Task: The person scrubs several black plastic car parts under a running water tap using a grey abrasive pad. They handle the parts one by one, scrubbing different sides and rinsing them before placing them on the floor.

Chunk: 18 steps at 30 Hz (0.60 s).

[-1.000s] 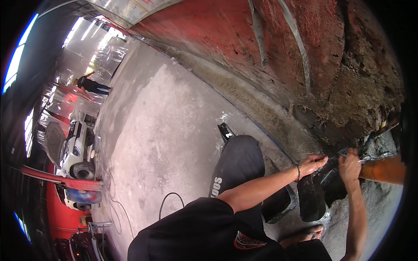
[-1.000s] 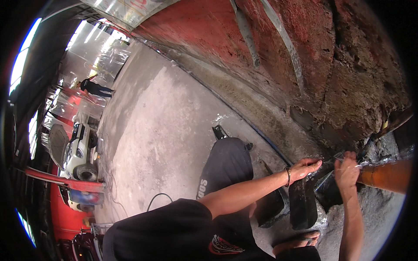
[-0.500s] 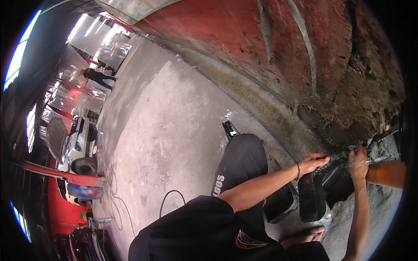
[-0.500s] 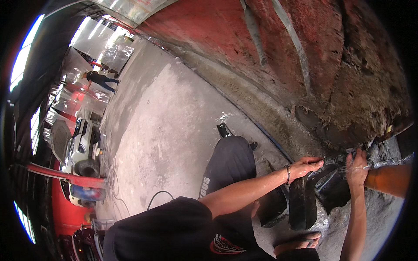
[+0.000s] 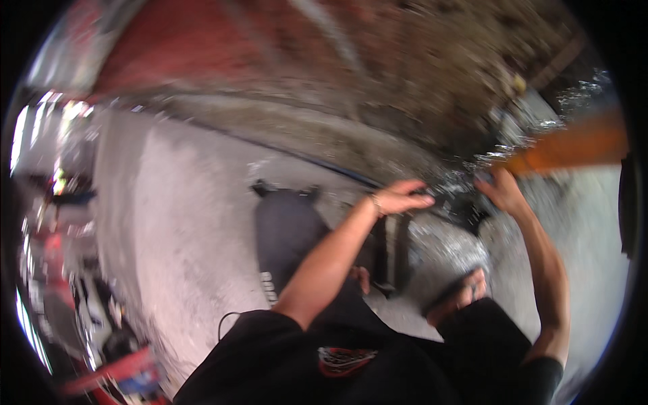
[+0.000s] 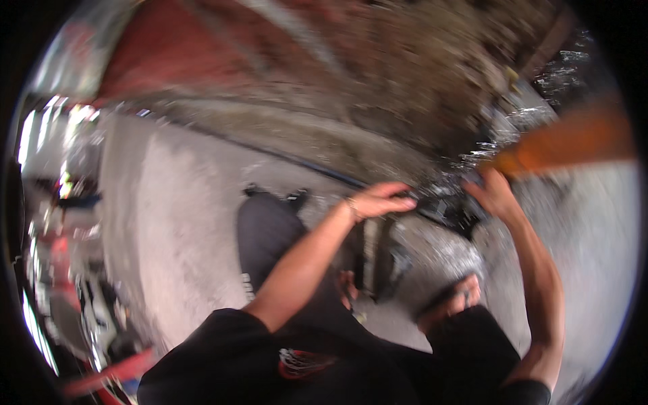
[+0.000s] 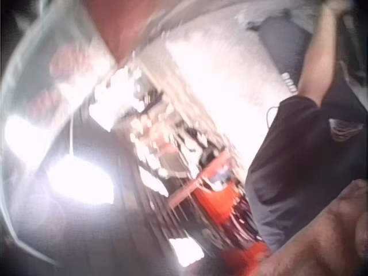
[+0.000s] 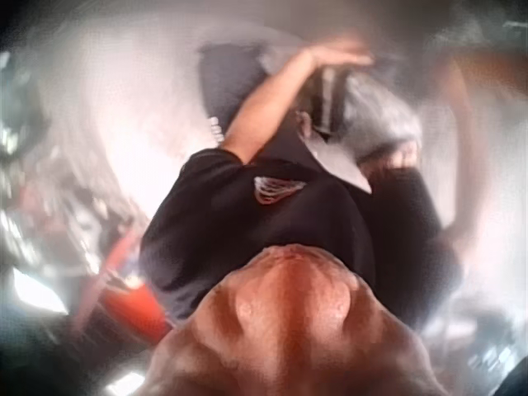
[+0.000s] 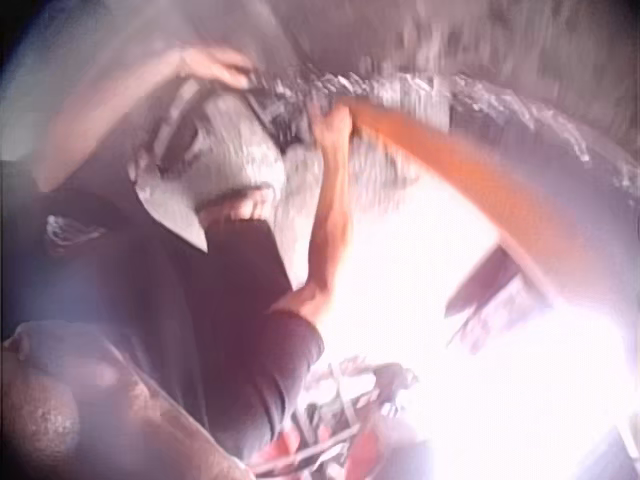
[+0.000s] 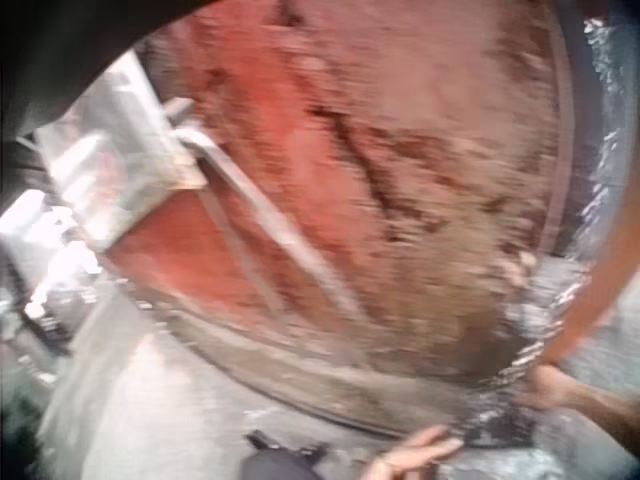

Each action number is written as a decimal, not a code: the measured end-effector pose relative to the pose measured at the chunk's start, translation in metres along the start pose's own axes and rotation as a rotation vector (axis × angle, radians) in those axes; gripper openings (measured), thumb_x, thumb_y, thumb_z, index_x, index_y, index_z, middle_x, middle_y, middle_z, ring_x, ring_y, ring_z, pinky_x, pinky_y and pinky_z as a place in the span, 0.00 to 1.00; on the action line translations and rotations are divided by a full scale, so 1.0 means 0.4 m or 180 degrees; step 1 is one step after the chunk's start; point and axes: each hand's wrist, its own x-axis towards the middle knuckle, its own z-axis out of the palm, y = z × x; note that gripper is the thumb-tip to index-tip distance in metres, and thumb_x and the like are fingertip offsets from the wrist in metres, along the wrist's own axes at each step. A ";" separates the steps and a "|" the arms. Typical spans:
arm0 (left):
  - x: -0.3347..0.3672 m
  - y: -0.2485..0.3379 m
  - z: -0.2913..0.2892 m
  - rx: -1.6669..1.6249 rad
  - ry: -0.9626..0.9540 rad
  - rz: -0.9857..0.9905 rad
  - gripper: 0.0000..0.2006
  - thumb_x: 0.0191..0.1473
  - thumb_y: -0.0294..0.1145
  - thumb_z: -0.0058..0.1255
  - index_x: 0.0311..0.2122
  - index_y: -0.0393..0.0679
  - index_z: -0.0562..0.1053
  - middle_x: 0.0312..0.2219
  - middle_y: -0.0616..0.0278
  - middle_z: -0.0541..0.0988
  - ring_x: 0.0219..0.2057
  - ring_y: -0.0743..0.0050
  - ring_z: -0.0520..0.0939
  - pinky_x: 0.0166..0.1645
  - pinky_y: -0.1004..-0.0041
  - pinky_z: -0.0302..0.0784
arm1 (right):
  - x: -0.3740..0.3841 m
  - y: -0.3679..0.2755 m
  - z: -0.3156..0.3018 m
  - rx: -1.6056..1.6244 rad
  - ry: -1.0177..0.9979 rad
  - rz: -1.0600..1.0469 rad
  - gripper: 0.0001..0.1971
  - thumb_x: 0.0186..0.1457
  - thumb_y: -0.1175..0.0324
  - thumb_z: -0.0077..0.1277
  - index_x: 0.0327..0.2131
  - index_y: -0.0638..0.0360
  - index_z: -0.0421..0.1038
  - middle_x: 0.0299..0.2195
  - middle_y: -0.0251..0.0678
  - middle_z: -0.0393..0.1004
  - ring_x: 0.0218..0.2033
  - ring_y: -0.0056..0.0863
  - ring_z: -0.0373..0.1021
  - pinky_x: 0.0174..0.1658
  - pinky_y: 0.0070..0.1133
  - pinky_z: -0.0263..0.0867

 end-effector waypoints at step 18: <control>0.050 -0.006 0.034 0.0345 0.1284 -0.0037 0.40 0.66 0.66 0.39 0.59 0.31 0.71 0.52 0.49 0.79 0.56 0.64 0.76 0.63 0.67 0.68 | 0.015 -0.198 -0.082 0.0823 0.2340 0.0106 0.22 0.60 0.61 0.57 0.53 0.64 0.67 0.41 0.53 0.76 0.45 0.45 0.75 0.51 0.34 0.69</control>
